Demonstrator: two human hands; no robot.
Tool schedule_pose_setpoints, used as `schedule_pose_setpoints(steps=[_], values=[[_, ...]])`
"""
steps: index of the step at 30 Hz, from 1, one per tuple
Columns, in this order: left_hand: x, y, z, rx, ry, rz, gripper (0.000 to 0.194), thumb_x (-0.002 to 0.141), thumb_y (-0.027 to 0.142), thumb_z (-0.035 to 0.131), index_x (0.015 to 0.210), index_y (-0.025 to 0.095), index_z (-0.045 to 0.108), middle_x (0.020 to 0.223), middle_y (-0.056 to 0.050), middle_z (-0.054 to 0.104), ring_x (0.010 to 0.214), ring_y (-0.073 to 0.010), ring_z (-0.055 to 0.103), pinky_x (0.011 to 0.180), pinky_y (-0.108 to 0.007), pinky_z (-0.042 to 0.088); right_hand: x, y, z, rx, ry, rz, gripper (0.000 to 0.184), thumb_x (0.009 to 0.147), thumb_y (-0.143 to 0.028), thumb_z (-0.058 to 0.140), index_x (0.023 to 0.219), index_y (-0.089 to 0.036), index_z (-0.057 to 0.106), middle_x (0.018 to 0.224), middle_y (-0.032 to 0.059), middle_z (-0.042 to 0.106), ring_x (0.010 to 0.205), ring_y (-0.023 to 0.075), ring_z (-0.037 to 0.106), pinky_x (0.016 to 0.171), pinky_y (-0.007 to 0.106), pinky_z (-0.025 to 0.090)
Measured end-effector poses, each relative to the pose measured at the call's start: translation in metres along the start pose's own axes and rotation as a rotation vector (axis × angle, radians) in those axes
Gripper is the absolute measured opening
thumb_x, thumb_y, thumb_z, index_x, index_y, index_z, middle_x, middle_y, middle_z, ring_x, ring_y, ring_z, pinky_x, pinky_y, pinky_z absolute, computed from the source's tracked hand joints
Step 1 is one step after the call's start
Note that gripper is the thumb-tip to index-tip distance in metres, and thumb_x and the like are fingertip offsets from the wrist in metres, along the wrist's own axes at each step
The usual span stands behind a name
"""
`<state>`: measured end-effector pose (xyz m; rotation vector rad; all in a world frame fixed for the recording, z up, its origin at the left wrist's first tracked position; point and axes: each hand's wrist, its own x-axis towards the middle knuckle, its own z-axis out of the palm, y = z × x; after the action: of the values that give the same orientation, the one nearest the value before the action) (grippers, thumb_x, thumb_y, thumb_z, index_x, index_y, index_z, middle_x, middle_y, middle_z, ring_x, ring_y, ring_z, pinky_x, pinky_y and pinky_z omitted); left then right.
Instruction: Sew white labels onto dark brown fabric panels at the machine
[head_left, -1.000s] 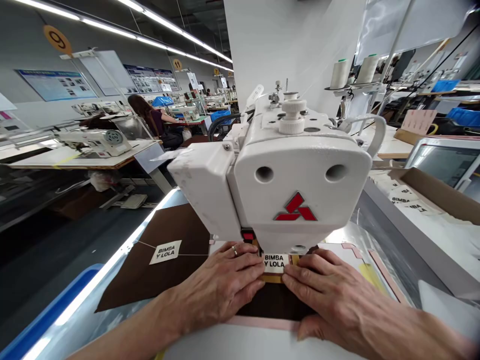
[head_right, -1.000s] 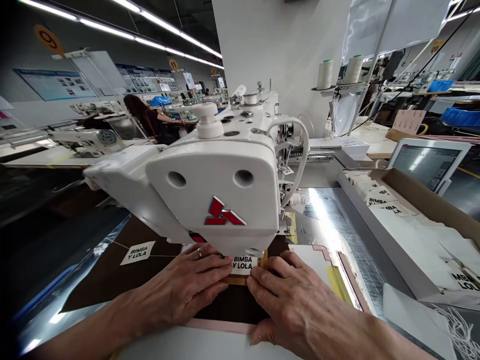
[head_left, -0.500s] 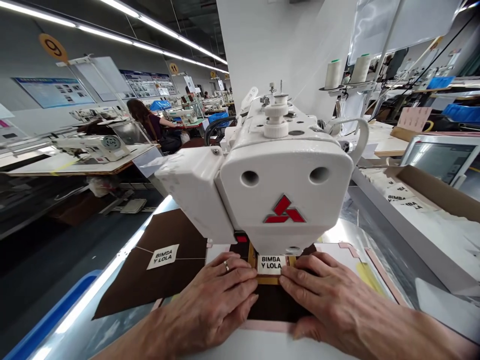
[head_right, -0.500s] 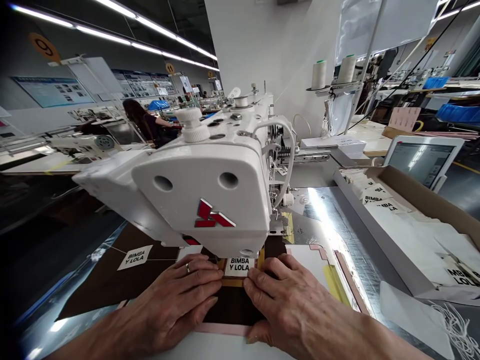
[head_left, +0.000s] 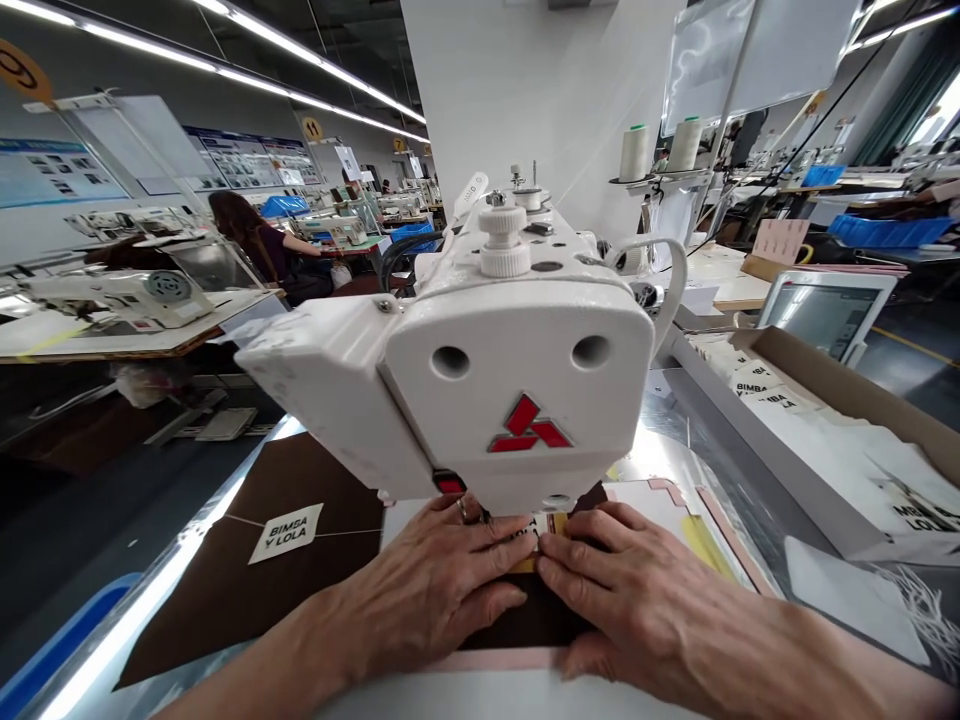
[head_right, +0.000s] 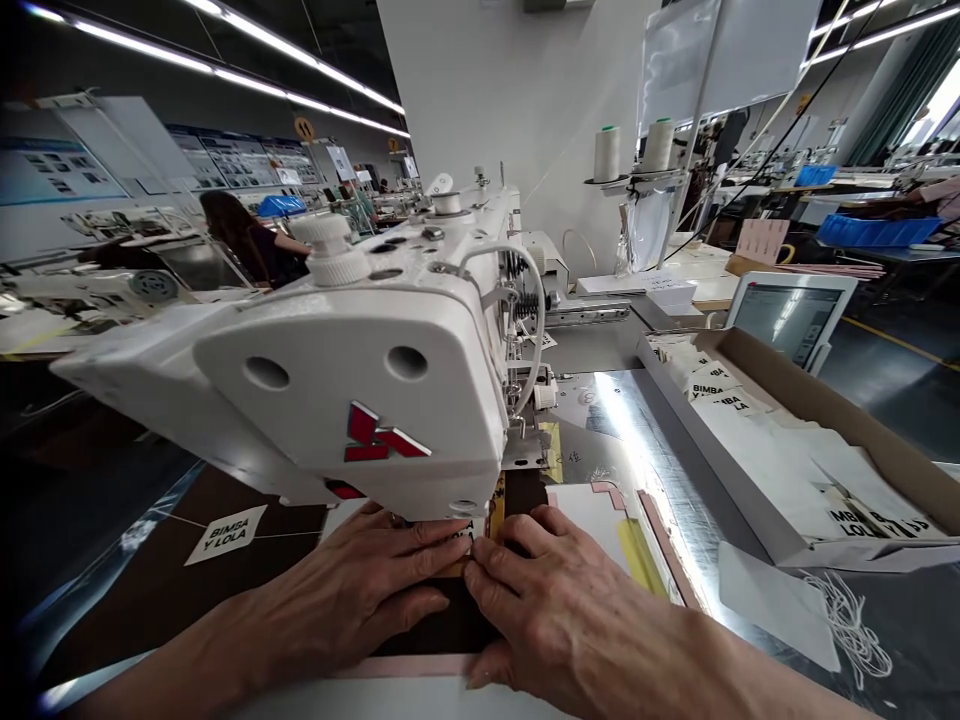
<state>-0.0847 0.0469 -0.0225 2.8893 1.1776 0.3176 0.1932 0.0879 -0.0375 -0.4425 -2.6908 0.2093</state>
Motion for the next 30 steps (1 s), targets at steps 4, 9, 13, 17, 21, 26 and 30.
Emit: schedule_pose_setpoints(steps=[4,9,13,17,21,26,30], values=[[0.006,-0.001,-0.001,-0.038,-0.029,0.009,0.037,0.113,0.042,0.053,0.146,0.029,0.06,0.15,0.003,0.064,0.125,-0.0254,0.067,0.1,-0.039,0.051,0.0,0.004,-0.002,0.018,-0.035,0.0,0.042,0.111,-0.05,0.055,0.131,-0.016,0.07,0.121,0.0082,0.077,0.103,0.0241,0.066,0.095,0.041,0.051],[0.005,-0.004,0.001,-0.038,-0.056,0.012,0.039,0.11,0.038,0.061,0.147,0.029,0.059,0.154,0.001,0.061,0.125,-0.0274,0.068,0.101,-0.04,0.052,0.001,0.008,0.0,-0.013,-0.055,-0.007,0.045,0.109,-0.058,0.055,0.125,-0.019,0.072,0.119,0.0103,0.077,0.111,0.025,0.067,0.103,0.042,0.049],[0.002,-0.005,0.002,-0.052,-0.051,0.015,0.041,0.109,0.038,0.063,0.148,0.028,0.059,0.155,0.001,0.06,0.129,-0.0253,0.066,0.106,-0.038,0.051,0.002,0.008,0.001,-0.02,-0.071,0.0,0.049,0.107,-0.062,0.056,0.125,-0.019,0.071,0.121,0.0102,0.077,0.115,0.0253,0.067,0.108,0.044,0.047],[0.002,-0.006,0.002,-0.045,-0.072,0.022,0.042,0.109,0.038,0.062,0.151,0.03,0.057,0.157,0.002,0.058,0.128,-0.0232,0.067,0.102,-0.035,0.051,-0.004,0.004,-0.005,-0.033,-0.029,-0.013,0.045,0.109,-0.057,0.055,0.126,-0.019,0.072,0.131,0.0069,0.076,0.118,0.0243,0.069,0.109,0.042,0.048],[0.002,-0.007,0.002,-0.016,-0.065,0.022,0.042,0.111,0.04,0.058,0.152,0.028,0.057,0.154,-0.001,0.06,0.123,-0.0264,0.07,0.101,-0.039,0.051,-0.027,-0.002,-0.021,-0.103,0.054,-0.007,0.043,0.115,-0.048,0.044,0.125,-0.018,0.074,0.136,0.0043,0.075,0.117,0.023,0.072,0.104,0.039,0.052],[0.0,-0.011,0.006,0.013,-0.109,0.047,0.046,0.111,0.039,0.059,0.155,0.028,0.054,0.159,0.0,0.056,0.125,-0.0288,0.068,0.101,-0.041,0.05,-0.055,0.001,-0.034,-0.168,0.056,-0.011,0.039,0.114,-0.046,0.05,0.123,-0.018,0.076,0.128,0.0048,0.078,0.111,0.0224,0.076,0.099,0.037,0.056],[-0.002,-0.014,0.008,0.024,-0.157,0.009,0.053,0.109,0.043,0.062,0.159,0.034,0.049,0.161,0.002,0.053,0.127,-0.0309,0.067,0.103,-0.042,0.05,-0.061,0.004,-0.03,-0.119,0.065,0.022,0.037,0.112,-0.046,0.054,0.12,-0.018,0.077,0.127,0.0072,0.078,0.11,0.0234,0.076,0.096,0.037,0.059]])
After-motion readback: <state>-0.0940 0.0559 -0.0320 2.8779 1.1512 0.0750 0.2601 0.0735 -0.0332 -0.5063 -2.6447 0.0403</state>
